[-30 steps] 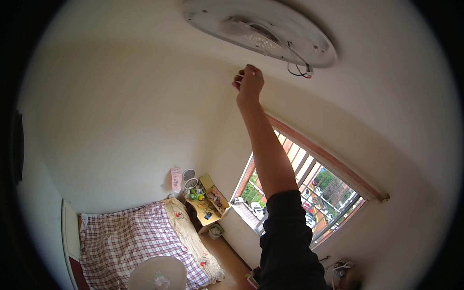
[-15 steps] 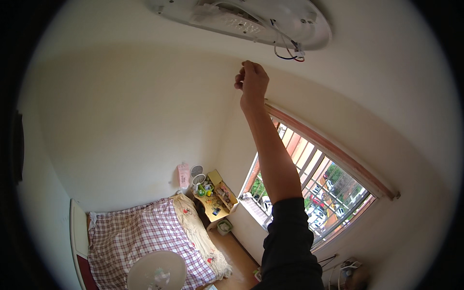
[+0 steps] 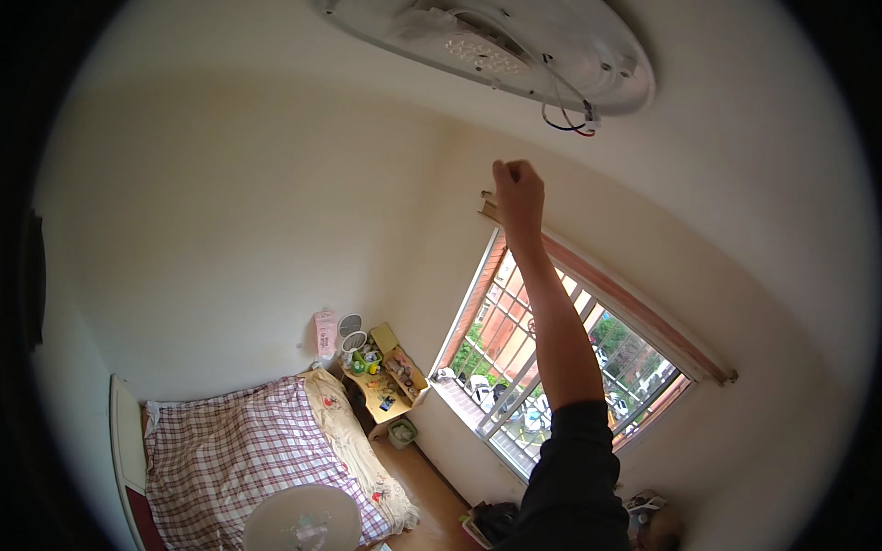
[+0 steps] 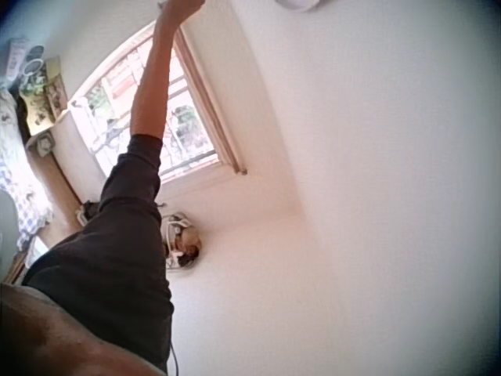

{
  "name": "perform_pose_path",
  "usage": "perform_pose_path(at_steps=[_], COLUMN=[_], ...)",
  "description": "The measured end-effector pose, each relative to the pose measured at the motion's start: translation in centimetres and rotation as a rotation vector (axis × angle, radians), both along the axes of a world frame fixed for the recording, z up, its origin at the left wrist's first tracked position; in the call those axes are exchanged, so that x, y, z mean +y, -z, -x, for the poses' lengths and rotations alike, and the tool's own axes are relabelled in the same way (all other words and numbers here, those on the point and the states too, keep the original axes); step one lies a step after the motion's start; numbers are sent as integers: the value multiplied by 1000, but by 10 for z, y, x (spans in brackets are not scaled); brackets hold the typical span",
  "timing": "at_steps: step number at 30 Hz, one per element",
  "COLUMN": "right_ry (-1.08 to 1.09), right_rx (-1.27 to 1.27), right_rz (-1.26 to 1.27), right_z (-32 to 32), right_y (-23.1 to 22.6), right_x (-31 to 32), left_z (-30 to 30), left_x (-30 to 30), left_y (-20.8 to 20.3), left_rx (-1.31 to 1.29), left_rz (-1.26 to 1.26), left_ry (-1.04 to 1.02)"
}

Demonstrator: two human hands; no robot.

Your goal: The person installs a ceiling light fixture by connecting wires and attaching the cover. They repeatedly remove and reattach the cover to check alignment and fit, then secure it to the ceiling mount.

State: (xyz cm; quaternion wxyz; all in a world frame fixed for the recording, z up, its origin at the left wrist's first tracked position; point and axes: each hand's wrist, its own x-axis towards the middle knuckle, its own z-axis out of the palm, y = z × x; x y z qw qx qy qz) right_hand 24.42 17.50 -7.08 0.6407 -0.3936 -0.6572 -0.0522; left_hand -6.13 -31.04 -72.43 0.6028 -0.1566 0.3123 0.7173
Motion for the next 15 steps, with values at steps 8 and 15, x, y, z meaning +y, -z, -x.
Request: perform_pose_path(at_steps=[8, 15], right_ry=[3, -352], right_rx=[-844, -627], right_rz=[496, 1904], right_z=[-53, -32], right_y=[237, 497], right_x=[14, -118], left_z=[10, 40], left_x=[-3, -6], left_y=[60, 127], left_rx=[-170, -861], left_rz=[-128, -420], left_ry=[65, 348])
